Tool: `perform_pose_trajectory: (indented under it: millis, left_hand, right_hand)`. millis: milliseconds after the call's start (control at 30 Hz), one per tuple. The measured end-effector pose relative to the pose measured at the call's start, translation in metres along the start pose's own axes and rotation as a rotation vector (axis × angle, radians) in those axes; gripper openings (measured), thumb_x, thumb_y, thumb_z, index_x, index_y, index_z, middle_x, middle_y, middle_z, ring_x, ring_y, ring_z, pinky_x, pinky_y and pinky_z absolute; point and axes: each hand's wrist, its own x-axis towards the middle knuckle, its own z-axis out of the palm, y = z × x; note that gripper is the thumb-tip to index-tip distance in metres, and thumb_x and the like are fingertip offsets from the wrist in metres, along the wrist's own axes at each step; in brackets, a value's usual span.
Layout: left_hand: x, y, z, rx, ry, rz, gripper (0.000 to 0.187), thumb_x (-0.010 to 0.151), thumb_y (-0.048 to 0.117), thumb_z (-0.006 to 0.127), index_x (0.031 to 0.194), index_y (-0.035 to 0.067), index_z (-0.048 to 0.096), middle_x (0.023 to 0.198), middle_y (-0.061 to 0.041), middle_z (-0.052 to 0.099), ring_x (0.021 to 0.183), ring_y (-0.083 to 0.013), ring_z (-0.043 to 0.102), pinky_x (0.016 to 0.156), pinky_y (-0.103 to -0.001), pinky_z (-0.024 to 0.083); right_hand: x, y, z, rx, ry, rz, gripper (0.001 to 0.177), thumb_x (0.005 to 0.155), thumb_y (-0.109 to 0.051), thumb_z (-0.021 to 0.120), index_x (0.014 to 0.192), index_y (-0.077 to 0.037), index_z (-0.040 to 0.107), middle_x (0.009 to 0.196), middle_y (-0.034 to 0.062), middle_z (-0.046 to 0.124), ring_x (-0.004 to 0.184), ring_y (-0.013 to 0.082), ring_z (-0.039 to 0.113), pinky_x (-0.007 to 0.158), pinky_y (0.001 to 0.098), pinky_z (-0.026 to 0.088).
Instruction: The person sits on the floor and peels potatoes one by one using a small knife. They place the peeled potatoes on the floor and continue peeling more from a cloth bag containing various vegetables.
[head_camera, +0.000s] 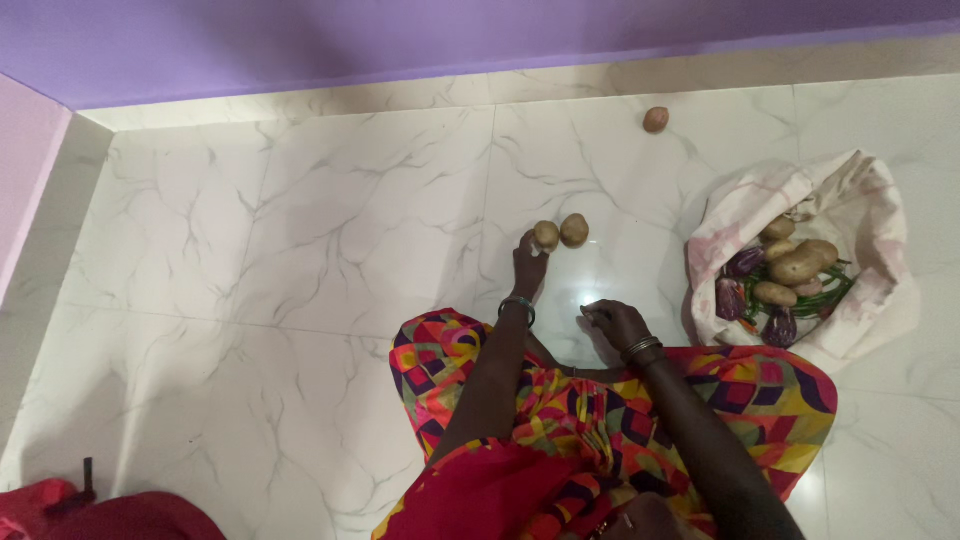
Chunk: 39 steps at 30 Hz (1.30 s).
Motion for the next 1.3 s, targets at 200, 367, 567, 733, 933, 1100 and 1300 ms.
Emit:
perform_pose_trajectory:
  millis: [200,367,567,733,933,1100,1300]
  left_hand:
    - [-0.003,-0.003,-0.001,0.099,-0.248,-0.114,0.056,0.086,0.007,0.073,0.138,-0.001,0.053,0.100,-0.027,0.072,0.096,-0.0443,0.070,0.080,-0.050,0.057]
    - [-0.013,-0.005,-0.001,-0.053,-0.239,-0.088,0.049,0.089,0.010,0.075,0.132,-0.003,0.055,0.108,-0.026,0.074,0.105,-0.0411,0.071,0.088,-0.049,0.059]
    - [-0.024,0.004,0.016,-0.058,-0.120,-0.317,0.066,0.087,0.014,0.078,0.144,0.002,0.047,0.126,-0.020,0.054,0.106,-0.0293,0.063,0.090,-0.042,0.056]
    - [-0.038,0.061,0.008,-0.221,-0.266,-0.248,0.025,0.093,0.021,0.074,0.112,0.003,0.072,0.101,-0.006,0.070,0.091,-0.0171,0.067,0.082,-0.032,0.056]
    - [-0.081,0.225,-0.066,-0.589,-0.525,0.035,0.018,0.101,0.019,0.075,0.102,0.004,0.067,0.099,-0.005,0.069,0.095,-0.0157,0.066,0.089,-0.030,0.054]
    - [-0.103,0.348,-0.169,-1.003,-0.660,0.612,0.051,0.113,0.047,0.039,0.123,0.005,0.066,0.129,-0.010,0.066,0.127,-0.0251,0.063,0.107,-0.041,0.053]
    - [-0.096,0.406,-0.192,-1.197,-0.585,1.227,0.062,0.115,0.051,0.030,0.119,0.001,0.066,0.129,-0.020,0.061,0.126,-0.0419,0.053,0.105,-0.062,0.045]
  right_hand:
    - [0.002,0.003,0.004,-0.060,-0.014,-0.021,0.024,0.095,-0.021,0.067,0.115,-0.012,0.078,0.104,0.0104,0.079,0.094,0.0238,0.076,0.085,0.0364,0.059]
    - [0.004,0.009,-0.010,0.238,0.064,-0.053,0.024,0.093,-0.017,0.072,0.114,-0.005,0.077,0.099,0.0088,0.080,0.089,0.0161,0.075,0.080,0.0304,0.060]
    - [0.019,0.030,-0.127,0.823,0.365,0.020,0.023,0.106,-0.024,0.063,0.107,-0.003,0.072,0.083,0.0004,0.066,0.069,0.0088,0.057,0.060,0.0251,0.048]
    - [0.011,0.054,-0.241,0.484,0.817,0.198,0.053,0.111,-0.040,0.069,0.080,0.002,0.058,0.068,0.0090,0.054,0.057,0.0189,0.051,0.060,0.0395,0.044]
    - [-0.009,0.082,-0.272,-0.060,1.174,-0.017,0.032,0.087,-0.016,0.081,0.107,0.002,0.063,0.109,0.0207,0.067,0.097,0.0270,0.063,0.086,0.0391,0.053]
    - [-0.010,0.097,-0.254,-0.187,1.076,0.329,0.040,0.094,-0.026,0.071,0.126,-0.004,0.065,0.122,0.0227,0.065,0.108,0.0336,0.065,0.091,0.0392,0.053]
    - [0.006,0.093,-0.258,-0.969,0.358,0.542,0.079,0.081,-0.042,0.079,0.144,0.001,0.059,0.133,0.0171,0.070,0.126,0.0274,0.067,0.104,0.0383,0.052]
